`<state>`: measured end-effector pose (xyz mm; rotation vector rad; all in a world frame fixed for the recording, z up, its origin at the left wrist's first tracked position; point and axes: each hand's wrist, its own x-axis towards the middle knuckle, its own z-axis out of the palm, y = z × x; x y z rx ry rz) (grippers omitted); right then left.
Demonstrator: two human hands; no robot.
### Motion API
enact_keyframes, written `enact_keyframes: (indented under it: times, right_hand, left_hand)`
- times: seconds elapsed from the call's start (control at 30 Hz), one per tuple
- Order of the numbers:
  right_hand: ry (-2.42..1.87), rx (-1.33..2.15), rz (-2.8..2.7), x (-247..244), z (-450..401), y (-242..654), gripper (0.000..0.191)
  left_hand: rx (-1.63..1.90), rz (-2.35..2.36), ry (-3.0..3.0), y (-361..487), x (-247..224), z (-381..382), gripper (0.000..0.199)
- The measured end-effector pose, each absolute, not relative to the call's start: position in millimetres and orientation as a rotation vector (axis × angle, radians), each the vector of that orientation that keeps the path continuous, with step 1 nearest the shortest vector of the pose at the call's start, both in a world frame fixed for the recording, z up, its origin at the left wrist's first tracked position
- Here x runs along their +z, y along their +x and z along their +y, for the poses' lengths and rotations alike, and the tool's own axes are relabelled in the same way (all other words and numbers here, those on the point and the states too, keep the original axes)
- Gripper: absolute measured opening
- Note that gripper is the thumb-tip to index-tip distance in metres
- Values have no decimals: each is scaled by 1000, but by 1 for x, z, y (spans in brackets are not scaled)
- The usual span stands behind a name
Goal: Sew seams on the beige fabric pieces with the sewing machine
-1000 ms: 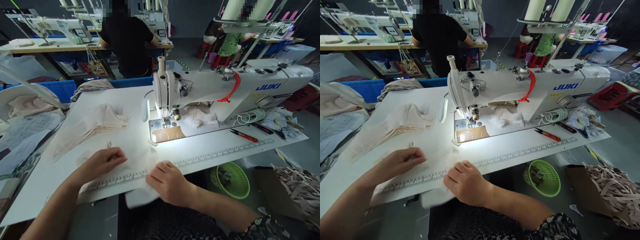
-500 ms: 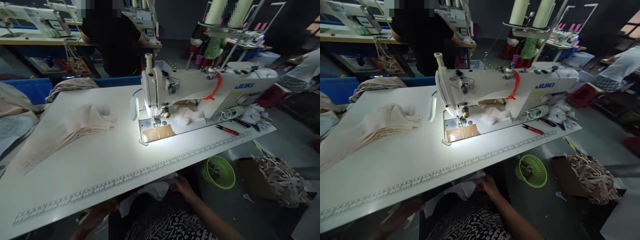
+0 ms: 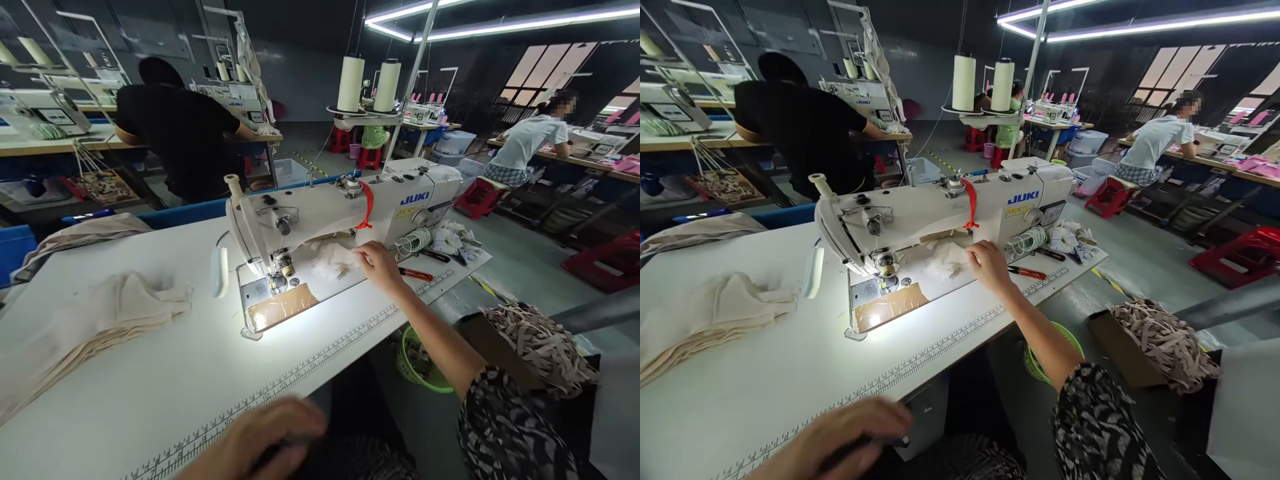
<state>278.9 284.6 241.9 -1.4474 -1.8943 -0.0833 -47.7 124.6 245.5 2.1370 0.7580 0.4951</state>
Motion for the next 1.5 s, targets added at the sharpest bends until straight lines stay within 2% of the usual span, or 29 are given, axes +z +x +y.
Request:
enact_keyframes:
  times: [0.07, 0.17, 0.27, 0.37, 0.57, 0.77, 0.93, 1.17, 1.4, 1.5]
  right_hand:
    - [-1476, -170, -1972, 235, 314, 280, 19]
    - [-1472, -198, -2024, 225, 326, 274, 17]
    - [-1486, -235, -2065, 218, 319, 268, 17]
    - [-1498, -254, -2106, 213, 314, 267, 16]
    - [-1493, -287, -2122, 209, 316, 267, 8]
    - [-1461, -322, -2123, 214, 313, 265, 8]
    - [-1298, -406, -2069, 222, 308, 270, 9]
    - [-1325, -281, -2153, 215, 308, 272, 6]
    - [-1354, -264, -2217, 215, 309, 271, 12]
    - [-1334, -284, -2199, 214, 310, 274, 15]
  left_hand:
    - [661, 738, 2232, -1, 266, 172, 28]
    - [992, 838, 2412, 62, 267, 256, 23]
    - [1001, 1173, 2535, 98, 246, 320, 19]
    - [939, 1281, 2574, 101, 223, 342, 14]
    - [849, 1333, 2745, 72, 207, 327, 31]
    - [891, 1342, 2734, 67, 201, 329, 20]
    - [1080, 1267, 2602, 73, 203, 330, 21]
    - [1216, 1176, 2300, 85, 220, 319, 18]
    - [781, 1265, 1741, 39, 233, 269, 36]
    - [713, 1312, 1620, -1, 237, 252, 47]
